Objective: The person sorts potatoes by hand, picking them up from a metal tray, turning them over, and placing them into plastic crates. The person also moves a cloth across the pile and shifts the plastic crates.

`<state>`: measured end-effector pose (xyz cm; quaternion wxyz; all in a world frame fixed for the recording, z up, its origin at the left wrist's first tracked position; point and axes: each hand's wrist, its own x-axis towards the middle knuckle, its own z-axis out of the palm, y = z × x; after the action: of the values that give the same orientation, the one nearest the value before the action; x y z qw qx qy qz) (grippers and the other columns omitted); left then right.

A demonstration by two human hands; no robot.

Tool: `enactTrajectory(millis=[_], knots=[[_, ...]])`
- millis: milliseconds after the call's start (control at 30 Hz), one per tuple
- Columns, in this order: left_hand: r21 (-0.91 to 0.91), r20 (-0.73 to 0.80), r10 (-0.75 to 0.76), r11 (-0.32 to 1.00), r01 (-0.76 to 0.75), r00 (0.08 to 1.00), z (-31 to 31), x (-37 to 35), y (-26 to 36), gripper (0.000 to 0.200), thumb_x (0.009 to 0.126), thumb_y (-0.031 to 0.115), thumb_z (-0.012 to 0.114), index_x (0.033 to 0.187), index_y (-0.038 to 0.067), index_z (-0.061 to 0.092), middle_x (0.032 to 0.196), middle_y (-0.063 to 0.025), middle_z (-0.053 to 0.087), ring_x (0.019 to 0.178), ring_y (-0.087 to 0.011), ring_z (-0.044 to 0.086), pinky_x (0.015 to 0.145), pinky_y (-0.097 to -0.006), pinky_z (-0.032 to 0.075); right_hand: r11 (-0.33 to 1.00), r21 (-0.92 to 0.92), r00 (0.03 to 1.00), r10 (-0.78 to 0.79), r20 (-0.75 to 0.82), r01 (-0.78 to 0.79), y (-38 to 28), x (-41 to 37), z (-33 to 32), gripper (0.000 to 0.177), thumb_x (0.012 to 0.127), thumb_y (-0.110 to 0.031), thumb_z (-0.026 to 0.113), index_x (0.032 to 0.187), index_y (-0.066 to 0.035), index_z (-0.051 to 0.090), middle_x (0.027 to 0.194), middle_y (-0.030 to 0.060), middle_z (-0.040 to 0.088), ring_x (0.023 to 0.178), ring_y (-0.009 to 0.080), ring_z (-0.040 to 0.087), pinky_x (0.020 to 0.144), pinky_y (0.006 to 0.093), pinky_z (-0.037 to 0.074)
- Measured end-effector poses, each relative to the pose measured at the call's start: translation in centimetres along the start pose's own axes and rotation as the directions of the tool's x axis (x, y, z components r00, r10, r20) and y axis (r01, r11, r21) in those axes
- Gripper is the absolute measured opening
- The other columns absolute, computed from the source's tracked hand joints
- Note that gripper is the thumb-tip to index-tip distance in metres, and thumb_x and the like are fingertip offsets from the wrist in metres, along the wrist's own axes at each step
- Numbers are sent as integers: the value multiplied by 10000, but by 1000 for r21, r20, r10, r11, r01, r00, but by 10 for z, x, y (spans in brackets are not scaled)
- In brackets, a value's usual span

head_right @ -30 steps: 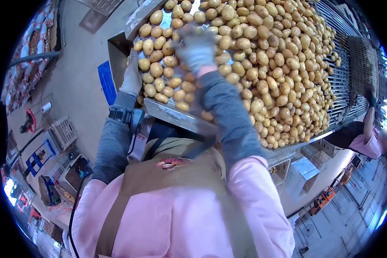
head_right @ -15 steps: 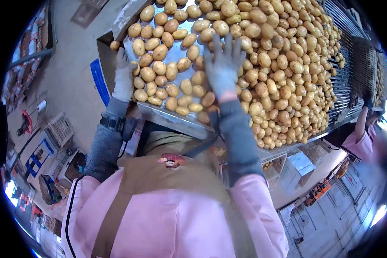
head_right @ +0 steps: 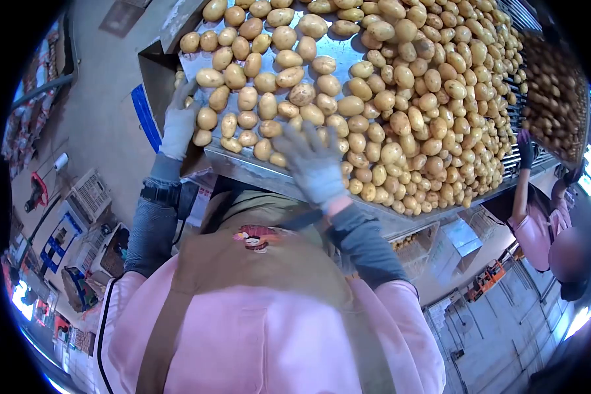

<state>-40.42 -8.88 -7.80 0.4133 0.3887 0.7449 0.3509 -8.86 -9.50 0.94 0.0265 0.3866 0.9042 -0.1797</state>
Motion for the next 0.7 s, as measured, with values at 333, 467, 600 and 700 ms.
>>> enactTrajectory(millis=[333, 467, 600, 700], knots=[[-354, -42, -224, 915, 195, 974, 3, -20, 23, 439, 989, 263, 620, 1368, 48, 562, 1116, -116, 658, 935, -190, 610, 858, -321, 509, 962, 225, 829, 250, -501, -154, 85, 90, -22, 385, 881, -260, 705, 1228, -104, 650, 1214, 142, 650, 1088, 333, 602, 926, 442, 487], [-192, -28, -13, 981, 7, 1000, 8, -14, -22, 471, 988, 266, 609, 1401, 59, 521, 1328, -199, 554, 1084, -271, 599, 925, -393, 501, 976, -48, 951, 196, -237, -213, 45, 75, 5, 359, 811, -281, 763, 1116, -133, 645, 953, 98, 664, 907, 310, 643, 813, 438, 528], [309, -5, 134, 943, -126, 991, 9, -22, -7, 494, 988, 260, 601, 1428, 64, 490, 1427, -245, 486, 1208, -330, 568, 1008, -407, 473, 953, 117, 936, 298, -188, -280, 47, 100, -3, 420, 800, -304, 795, 1120, -87, 630, 1050, 147, 662, 973, 308, 655, 818, 400, 540], [84, -98, -82, 992, 90, 992, 15, -27, 29, 560, 982, 261, 626, 1462, 38, 445, 1427, -219, 502, 1244, -324, 562, 1063, -379, 441, 486, 845, 862, 504, -60, -225, 34, 65, -24, 542, 847, -318, 812, 1281, -65, 607, 1119, 146, 631, 1066, 221, 626, 913, 326, 520]])
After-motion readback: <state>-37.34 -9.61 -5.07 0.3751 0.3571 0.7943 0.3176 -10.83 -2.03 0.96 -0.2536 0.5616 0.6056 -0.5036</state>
